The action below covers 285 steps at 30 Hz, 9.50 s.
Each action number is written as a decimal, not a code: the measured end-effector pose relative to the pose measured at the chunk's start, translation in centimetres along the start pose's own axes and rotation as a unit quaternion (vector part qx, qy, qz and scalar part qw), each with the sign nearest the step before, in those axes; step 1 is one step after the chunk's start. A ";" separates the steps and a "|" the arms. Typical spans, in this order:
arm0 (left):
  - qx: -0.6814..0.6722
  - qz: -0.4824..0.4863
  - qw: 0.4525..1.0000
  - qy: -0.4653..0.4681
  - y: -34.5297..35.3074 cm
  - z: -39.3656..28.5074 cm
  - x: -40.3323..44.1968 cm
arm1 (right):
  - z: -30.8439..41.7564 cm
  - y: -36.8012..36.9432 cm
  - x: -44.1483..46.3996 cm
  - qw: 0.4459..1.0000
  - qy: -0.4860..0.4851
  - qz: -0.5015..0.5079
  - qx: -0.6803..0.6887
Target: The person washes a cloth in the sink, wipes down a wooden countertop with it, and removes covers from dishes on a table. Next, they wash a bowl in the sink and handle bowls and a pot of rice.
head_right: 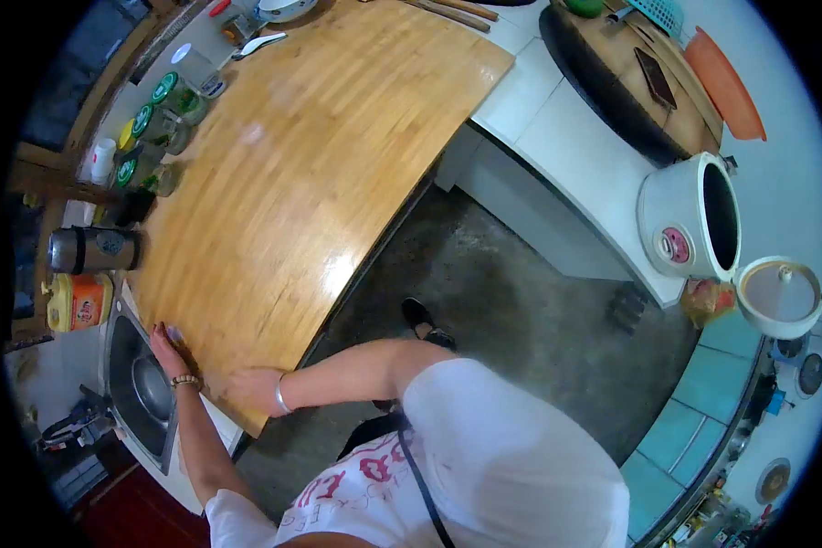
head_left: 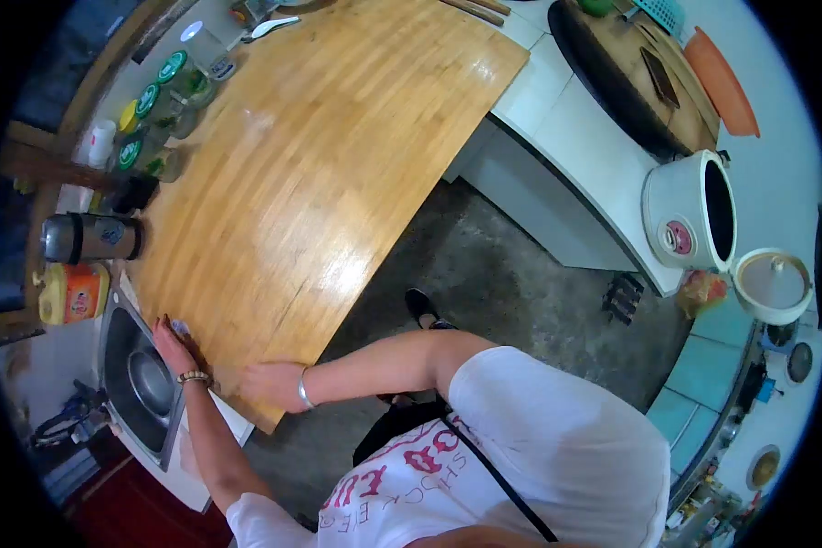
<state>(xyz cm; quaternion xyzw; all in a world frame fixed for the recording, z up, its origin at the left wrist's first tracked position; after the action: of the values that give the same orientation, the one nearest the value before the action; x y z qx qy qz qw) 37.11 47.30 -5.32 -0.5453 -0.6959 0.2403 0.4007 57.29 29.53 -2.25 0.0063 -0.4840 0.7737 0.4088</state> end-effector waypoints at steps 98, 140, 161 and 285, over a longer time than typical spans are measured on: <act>-0.184 0.049 0.809 -0.556 -13.5 46.1 -8.4 | -5.4 41.8 43.1 0.944 0.241 0.216 -0.064; -0.472 0.085 0.723 -0.497 -9.7 44.6 -5.9 | 8.4 35.3 44.3 0.969 0.129 0.084 0.192; -0.314 0.049 0.832 -0.454 -11.7 45.2 -7.8 | -3.3 38.3 40.3 0.942 0.292 0.039 -0.157; -0.302 -0.002 0.790 -0.533 -9.0 48.6 -7.6 | -5.0 43.6 38.8 0.889 0.323 0.323 -0.034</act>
<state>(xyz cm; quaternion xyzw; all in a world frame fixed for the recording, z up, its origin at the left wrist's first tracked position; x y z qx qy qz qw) -7.21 42.50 -28.03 -0.4221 -0.8376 0.2694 -0.2185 5.51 48.99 -21.62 -0.4147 -0.3262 0.8055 0.2696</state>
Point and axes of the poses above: each hand's wrist, its own x-axis towards the middle knuckle, its own y-axis out of the palm, z = x × y, the point moved 9 cm from there along x, towards the middle knuckle, and after that the axes turned 3 degrees about -y, right-handed, at the moved point
